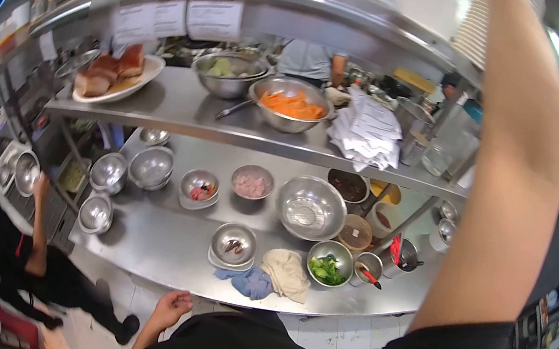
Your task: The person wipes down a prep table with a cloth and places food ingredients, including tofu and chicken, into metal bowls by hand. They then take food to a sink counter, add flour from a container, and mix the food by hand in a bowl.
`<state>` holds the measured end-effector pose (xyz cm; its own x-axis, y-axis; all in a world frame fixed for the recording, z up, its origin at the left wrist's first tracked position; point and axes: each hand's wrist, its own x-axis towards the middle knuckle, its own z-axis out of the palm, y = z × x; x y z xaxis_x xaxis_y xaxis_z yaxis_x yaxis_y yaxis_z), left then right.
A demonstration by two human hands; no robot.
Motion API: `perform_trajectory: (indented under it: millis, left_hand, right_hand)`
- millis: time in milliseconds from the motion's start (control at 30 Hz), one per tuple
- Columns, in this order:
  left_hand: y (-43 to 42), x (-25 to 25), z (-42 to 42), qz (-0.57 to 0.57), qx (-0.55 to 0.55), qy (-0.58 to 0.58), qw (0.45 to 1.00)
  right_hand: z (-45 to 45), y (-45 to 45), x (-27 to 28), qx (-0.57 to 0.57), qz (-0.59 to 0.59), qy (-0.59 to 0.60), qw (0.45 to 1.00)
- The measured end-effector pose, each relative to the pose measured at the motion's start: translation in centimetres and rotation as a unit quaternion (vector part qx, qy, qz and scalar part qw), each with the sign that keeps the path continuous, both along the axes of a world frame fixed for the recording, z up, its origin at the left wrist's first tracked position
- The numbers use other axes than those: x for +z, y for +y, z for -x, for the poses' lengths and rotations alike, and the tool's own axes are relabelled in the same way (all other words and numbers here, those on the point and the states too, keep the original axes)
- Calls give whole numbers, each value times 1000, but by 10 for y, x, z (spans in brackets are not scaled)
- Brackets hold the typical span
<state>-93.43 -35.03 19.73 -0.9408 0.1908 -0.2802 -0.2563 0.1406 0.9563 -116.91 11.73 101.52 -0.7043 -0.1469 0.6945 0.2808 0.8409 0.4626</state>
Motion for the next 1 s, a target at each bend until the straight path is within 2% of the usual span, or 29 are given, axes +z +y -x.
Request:
perform_trajectory:
  millis: [67,133,200,233,300,367,433,467,500,533,567,600,633,667,733,833,933,967,1000]
  left_hand:
    - [1,5,2,26,14,1,1000]
    - [3,17,5,-19,25,1,1000]
    - [2,37,12,59,37,74,995]
    - [3,47,17,91,54,102,989]
    - [7,68,35,51,92,144,984]
    - [14,135,40,-8,128,239,963]
    - [21,194,35,-124,140,335,923]
    - [21,207,32,-112,121,341,925]
    - [21,216,28,-101,100,347,927]
    - [19,221,27,-90,78,351,929]
    - [14,211,37,91,36,429,898]
    - [9,179,46,130,62,393,908]
    - [3,139,54,167,86,355,916]
    - [-10,106,61,151,101,201,963]
    - [-41,55,78,93,164,6,982]
    - [-75,29,94,-7,250,-85,965]
    - [-75,57,107,-55,340,-116,932]
    - [-72,65,106,-63,375,-119,917]
    - [-70,63,104,-57,385,-137,911]
  right_hand:
    - [-7,-1,-13,34,56,44,997]
    - [-14,-2,-29,86,71,89,990]
    - [-32,-10,-58,177,84,141,970]
    - [-46,-15,-80,240,98,170,951]
    - [-84,-42,-147,381,138,209,890]
    - [-127,-71,-235,506,233,184,810]
    - [-151,-109,-345,589,412,10,695]
    - [-153,-128,-399,584,528,-133,602]
    - [-150,-155,-453,505,661,-324,451]
    - [-144,-176,-494,287,767,-467,333]
    - [-141,-192,-536,237,800,-523,175]
    - [-134,-194,-615,204,872,-414,165]
    - [-146,-197,-632,212,870,-369,249]
    - [-163,-198,-633,176,864,-335,332]
    - [-166,-155,-686,203,749,-399,489]
    - [-192,-127,-695,114,745,-446,483]
    - [-210,-116,-687,104,615,-458,634]
    - [-208,-96,-719,111,497,-451,733]
    - [-213,-93,-724,92,481,-440,753]
